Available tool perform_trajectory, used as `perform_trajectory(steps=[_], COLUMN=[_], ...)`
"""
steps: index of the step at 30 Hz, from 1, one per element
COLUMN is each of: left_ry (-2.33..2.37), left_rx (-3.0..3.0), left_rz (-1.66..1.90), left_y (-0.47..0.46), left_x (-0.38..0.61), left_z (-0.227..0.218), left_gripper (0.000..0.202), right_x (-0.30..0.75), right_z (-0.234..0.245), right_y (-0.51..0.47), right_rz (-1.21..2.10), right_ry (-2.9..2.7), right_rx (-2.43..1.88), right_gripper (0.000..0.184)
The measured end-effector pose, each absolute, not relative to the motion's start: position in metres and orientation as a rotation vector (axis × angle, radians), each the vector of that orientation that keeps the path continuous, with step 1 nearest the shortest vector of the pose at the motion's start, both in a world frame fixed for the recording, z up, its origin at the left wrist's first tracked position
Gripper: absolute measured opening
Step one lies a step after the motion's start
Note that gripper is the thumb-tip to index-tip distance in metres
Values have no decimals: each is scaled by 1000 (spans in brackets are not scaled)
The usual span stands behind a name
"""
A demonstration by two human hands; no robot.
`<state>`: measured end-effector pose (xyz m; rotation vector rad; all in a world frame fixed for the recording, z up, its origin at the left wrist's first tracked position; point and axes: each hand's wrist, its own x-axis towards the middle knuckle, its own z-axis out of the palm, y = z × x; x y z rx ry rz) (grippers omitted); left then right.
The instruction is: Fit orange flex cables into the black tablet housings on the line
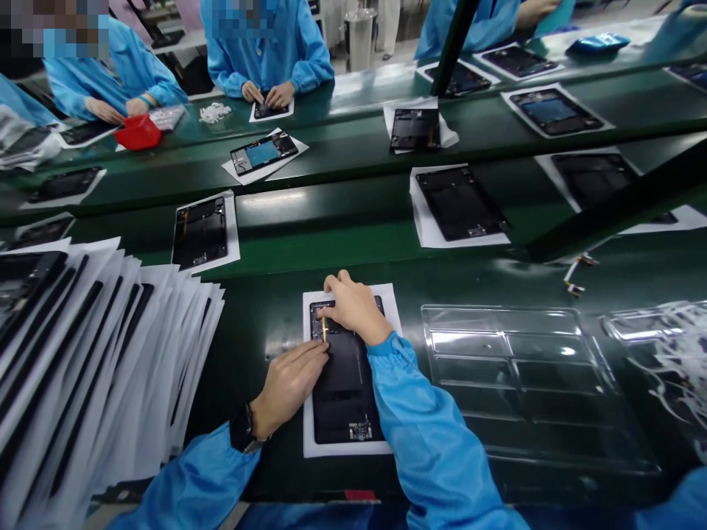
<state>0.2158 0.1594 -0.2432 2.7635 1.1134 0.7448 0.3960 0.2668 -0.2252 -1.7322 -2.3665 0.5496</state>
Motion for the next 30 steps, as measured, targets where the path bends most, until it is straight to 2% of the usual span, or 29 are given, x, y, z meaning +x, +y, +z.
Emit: perform_trajectory(steps=[12, 21, 24, 28, 30], left_ry=[1127, 1060, 1052, 1038, 993], left_rx=[2769, 2671, 2585, 2667, 2698], left_rz=[723, 649, 689, 566, 494], left_y=[158, 163, 168, 172, 172], left_x=[214, 212, 205, 198, 194], left_z=[-249, -232, -230, -231, -230], left_gripper=[20, 17, 21, 26, 25], right_x=[396, 395, 401, 410, 413], right_z=[-224, -221, -210, -181, -165], right_y=[266, 265, 263, 250, 239], right_rz=[552, 618, 720, 857, 907], right_ry=[-2367, -2321, -2247, -2178, -2133], right_rx=[-1738, -1729, -1637, -1499, -1491], right_gripper=[43, 38, 17, 31, 27])
